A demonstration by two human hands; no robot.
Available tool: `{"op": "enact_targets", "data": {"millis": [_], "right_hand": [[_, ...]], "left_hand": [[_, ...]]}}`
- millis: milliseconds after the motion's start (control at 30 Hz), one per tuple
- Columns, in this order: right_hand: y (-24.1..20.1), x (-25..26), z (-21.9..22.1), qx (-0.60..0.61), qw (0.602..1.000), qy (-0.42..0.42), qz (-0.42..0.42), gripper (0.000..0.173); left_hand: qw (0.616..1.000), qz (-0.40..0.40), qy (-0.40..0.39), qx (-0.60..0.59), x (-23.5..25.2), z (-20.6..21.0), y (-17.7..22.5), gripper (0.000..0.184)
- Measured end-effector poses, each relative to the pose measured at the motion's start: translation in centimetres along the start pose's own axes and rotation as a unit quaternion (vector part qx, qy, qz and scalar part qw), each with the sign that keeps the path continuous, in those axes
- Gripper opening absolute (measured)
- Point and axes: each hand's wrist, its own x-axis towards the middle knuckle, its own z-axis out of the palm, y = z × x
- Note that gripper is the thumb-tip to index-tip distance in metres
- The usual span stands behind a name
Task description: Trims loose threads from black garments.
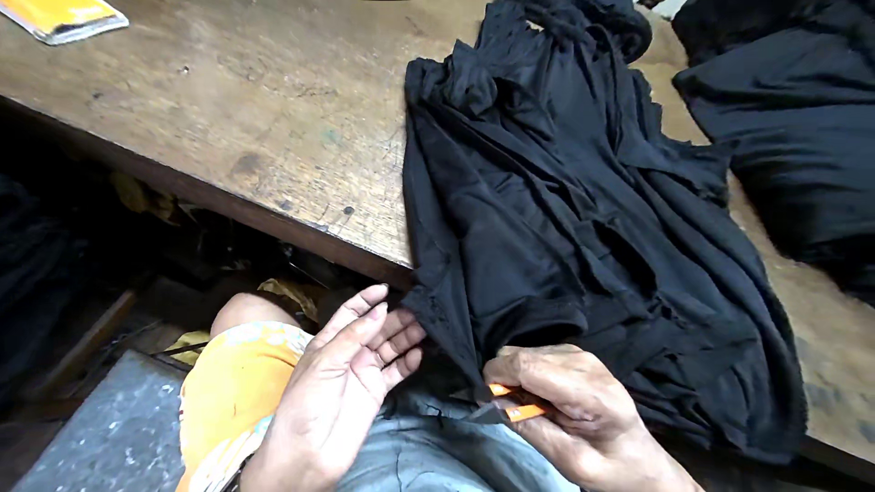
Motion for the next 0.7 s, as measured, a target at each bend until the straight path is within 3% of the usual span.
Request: {"op": "enact_targets", "data": {"millis": [100, 233, 433, 567, 700], "right_hand": [[0.1, -0.1, 0.3, -0.036, 0.999, -0.028, 0.003, 0.017], [0.2, -0.2, 0.1, -0.043, 0.998, -0.038, 0.040, 0.013], [-0.7, 0.4, 0.5, 0.075, 0.991, 0.052, 0.097, 0.020], [-2.3, 2.5, 2.5, 0.101, 0.986, 0.122, 0.059, 0.031], [-3.3, 4.8, 3.9, -0.011, 0.990, 0.138, -0.013, 0.029]], "left_hand": [[0.995, -0.007, 0.027, 0.099, 0.2, 1.5, -0.1, 0.030], [0.994, 0.034, 0.036, 0.096, 0.5, 0.6, 0.0, 0.025], [0.966, 0.173, 0.023, 0.191, -1.9, 0.3, 1.3, 0.032], [0.951, 0.198, 0.012, 0.235, -3.0, 0.8, 1.3, 0.036], [0.942, 0.217, -0.040, 0.252, -3.5, 1.2, 0.9, 0.036]]}}
